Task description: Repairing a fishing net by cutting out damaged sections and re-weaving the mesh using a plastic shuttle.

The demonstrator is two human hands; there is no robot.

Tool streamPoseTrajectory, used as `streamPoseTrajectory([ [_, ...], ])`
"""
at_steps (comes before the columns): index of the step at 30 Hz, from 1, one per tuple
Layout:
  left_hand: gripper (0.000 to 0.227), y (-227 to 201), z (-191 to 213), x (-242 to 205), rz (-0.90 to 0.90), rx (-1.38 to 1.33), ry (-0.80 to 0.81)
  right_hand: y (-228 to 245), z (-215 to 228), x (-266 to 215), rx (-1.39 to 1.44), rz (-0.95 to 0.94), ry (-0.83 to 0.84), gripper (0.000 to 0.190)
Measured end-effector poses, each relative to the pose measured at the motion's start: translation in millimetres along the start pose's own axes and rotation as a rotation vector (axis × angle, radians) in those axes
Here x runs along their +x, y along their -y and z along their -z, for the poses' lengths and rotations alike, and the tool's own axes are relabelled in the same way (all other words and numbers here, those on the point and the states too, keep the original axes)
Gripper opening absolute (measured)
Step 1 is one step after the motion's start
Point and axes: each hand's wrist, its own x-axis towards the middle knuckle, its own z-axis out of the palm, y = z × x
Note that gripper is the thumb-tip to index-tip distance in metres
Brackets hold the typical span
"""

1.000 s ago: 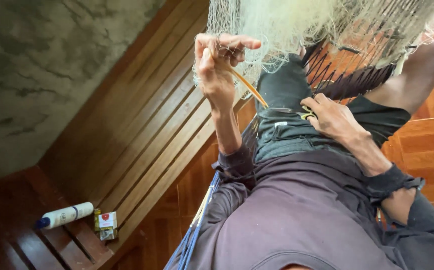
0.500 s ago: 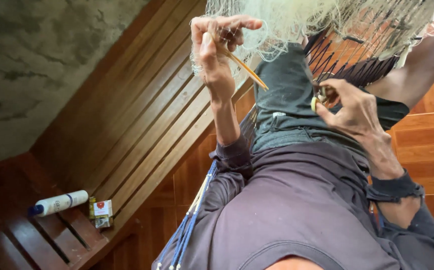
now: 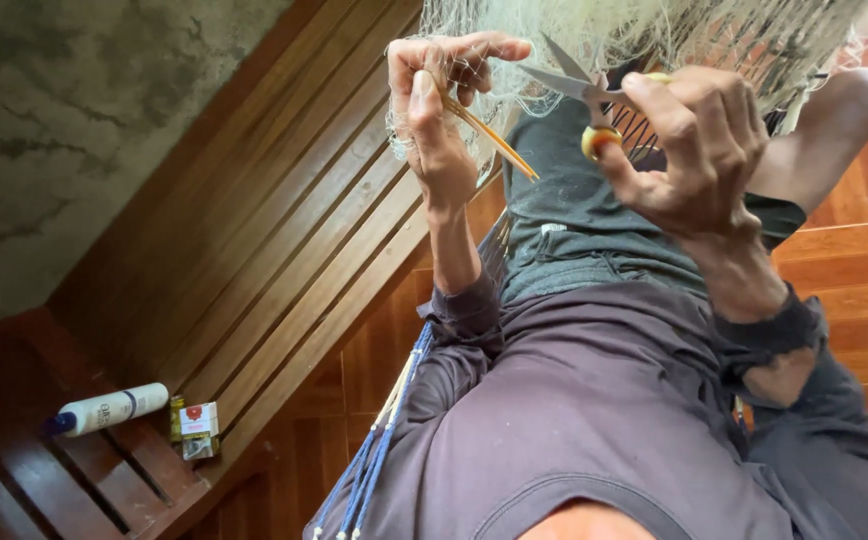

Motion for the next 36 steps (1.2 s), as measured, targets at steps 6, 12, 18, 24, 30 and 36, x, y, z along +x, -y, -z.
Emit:
streamPoseTrajectory([
  [6,0.029,-2,-1,-5,-0.013,0.114,0.017,5,-14,2,0.025,-0.013,-0.011,0.037],
  [12,0.028,8,-1,-10,0.024,-0.009,-0.028,12,-17,9,0.029,-0.044,-0.037,0.033],
  [18,0.028,22,2,-10,0.002,-0.035,-0.051,11,-21,11,0.025,-0.041,-0.046,0.033],
  [24,0.027,31,5,-9,-0.023,-0.09,-0.034,14,-21,17,0.056,-0.051,-0.035,0.03],
  [30,0.026,39,8,-10,-0.018,-0.118,-0.031,14,-21,18,0.04,-0.049,-0.028,0.029],
  [36,0.024,36,9,-10,-0.001,-0.185,-0.03,12,-24,15,0.016,-0.03,-0.036,0.027],
])
